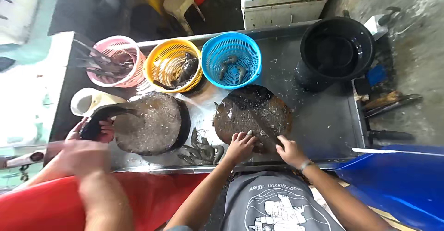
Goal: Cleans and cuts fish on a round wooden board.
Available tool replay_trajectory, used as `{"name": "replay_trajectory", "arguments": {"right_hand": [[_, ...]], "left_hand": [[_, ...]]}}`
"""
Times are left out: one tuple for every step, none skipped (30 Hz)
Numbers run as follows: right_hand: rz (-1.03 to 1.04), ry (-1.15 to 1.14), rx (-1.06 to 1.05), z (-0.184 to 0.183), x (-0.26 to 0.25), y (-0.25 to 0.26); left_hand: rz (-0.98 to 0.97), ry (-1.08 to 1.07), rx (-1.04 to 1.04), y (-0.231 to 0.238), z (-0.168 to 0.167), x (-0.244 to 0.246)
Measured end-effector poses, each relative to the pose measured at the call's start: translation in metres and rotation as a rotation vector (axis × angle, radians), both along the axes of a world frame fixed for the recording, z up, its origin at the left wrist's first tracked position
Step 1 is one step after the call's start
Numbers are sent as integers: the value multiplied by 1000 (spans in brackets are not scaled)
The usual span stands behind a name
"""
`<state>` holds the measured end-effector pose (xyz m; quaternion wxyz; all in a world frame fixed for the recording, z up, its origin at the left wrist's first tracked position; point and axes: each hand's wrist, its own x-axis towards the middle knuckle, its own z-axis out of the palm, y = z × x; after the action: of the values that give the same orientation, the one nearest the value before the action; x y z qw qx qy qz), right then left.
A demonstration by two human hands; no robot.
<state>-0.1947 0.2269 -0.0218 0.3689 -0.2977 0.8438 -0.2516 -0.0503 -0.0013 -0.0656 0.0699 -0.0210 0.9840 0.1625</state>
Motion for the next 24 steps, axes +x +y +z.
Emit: {"name": "replay_trajectory", "arguments": {"right_hand": [[-37, -53, -68, 0, 0, 20], [-64, -65, -129, -1, 4, 41], [-69, -5, -163, -3, 8, 62], [-48, 121, -161, -5, 14, 82], [-25, 277, -151, -10, 22, 102], [5, 427, -136, -18, 30, 120], [41, 535, -116, -24, 38, 135], [89, 622, -107, -32, 44, 147], [151, 689, -99, -40, 48, 156], [215, 731, -98, -47, 49, 160], [273, 761, -98, -51, 44, 154], [300, 767, -83, -50, 34, 140], [289, 736, -46, -46, 21, 117], [241, 658, 20, -37, 5, 87], [161, 542, 98, -26, -15, 55], [55, 410, 145, -14, -37, 26], [-58, 296, 137, -2, -57, 4], [-170, 193, 80, 7, -75, -10], [-263, 115, -7, 11, -86, -15], [-316, 70, -95, 11, -89, -10], [-314, 72, -145, 11, -83, 1], [-255, 117, -137, 12, -72, 18], [-175, 208, -98, 9, -55, 40], [-92, 325, -59, 3, -33, 65]], "left_hand": [[19, -1, -20, 0, 0, -2], [66, 5, -12, -2, 1, -6], [142, 17, 28, -7, 3, -14], [240, 19, 112, -15, 10, -26], [349, 26, 215, -25, 21, -40], [455, 74, 302, -38, 33, -56], [559, 130, 382, -53, 45, -75], [673, 193, 455, -72, 55, -97], [774, 244, 522, -92, 58, -116], [853, 283, 577, -110, 57, -129], [910, 319, 614, -124, 56, -136], [946, 352, 635, -134, 53, -139], [967, 373, 644, -141, 51, -135], [980, 388, 646, -144, 48, -127], [996, 398, 636, -144, 47, -115], [1017, 394, 614, -142, 45, -99], [1044, 384, 577, -139, 42, -80], [1067, 367, 519, -137, 39, -58], [1085, 335, 441, -133, 36, -33], [1089, 276, 339, -126, 31, -4], [1065, 188, 232, -117, 23, 24], [1023, 72, 152, -106, 17, 48], [978, -97, 95, -93, 12, 65], [937, -309, 73, -78, 14, 76]]}}
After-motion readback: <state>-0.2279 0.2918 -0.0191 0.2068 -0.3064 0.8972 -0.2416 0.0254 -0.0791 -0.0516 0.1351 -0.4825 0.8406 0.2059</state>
